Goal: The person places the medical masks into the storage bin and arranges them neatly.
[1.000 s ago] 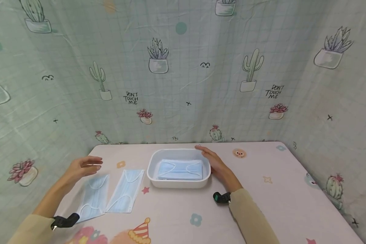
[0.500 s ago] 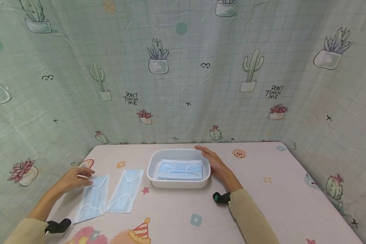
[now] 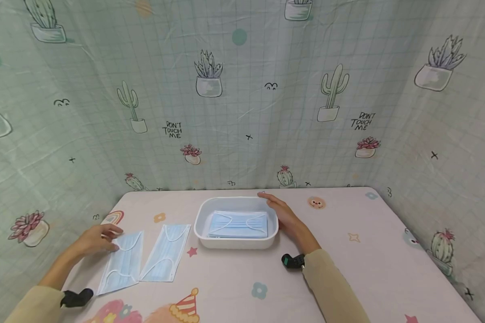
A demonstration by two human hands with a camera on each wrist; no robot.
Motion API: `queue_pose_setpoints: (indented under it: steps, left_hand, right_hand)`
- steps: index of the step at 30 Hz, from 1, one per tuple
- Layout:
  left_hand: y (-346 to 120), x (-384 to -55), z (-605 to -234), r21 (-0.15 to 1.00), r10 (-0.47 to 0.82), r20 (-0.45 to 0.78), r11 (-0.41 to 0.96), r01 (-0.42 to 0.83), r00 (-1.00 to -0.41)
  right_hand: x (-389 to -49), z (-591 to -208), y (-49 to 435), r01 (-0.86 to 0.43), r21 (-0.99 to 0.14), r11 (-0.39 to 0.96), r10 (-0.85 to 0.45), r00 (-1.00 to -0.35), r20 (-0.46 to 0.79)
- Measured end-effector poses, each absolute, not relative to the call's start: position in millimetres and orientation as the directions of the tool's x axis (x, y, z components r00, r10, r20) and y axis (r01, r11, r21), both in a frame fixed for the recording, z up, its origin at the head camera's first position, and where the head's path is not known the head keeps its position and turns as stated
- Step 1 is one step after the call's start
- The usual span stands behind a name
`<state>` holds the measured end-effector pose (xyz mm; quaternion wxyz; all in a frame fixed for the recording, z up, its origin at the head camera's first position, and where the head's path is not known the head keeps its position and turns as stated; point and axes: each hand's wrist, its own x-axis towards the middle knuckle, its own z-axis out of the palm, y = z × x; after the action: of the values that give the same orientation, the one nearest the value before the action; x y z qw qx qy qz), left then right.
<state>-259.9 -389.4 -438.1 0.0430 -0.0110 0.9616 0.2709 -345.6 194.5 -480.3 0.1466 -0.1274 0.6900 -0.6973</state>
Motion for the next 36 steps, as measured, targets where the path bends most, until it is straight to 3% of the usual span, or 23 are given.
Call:
queue_pose_setpoints:
  steps: [15, 21, 36]
  left_hand:
    - [-390.0, -267.2, -443.2, 0.538, -0.022, -0.133, 0.838, -0.091, -0.991]
    - [-387.4, -266.0, -441.3, 0.524, 0.004, -0.108, 0.85, -0.053, -0.994]
    - [-380.9, -266.5, -435.7, 0.722, -0.034, -0.065, 0.688, -0.071, -0.997]
  right_hand:
    - [-345.6, -479.1, 194.9, 0.031, -0.999, -0.007, -0.387, -0.922, -0.026]
    - [-345.1, -479.7, 194.7, 0.023, -1.0, 0.007, -0.381, -0.924, -0.024]
    - [-345.3, -479.0, 194.4, 0.026, -1.0, -0.01, -0.384, -0.923, -0.02]
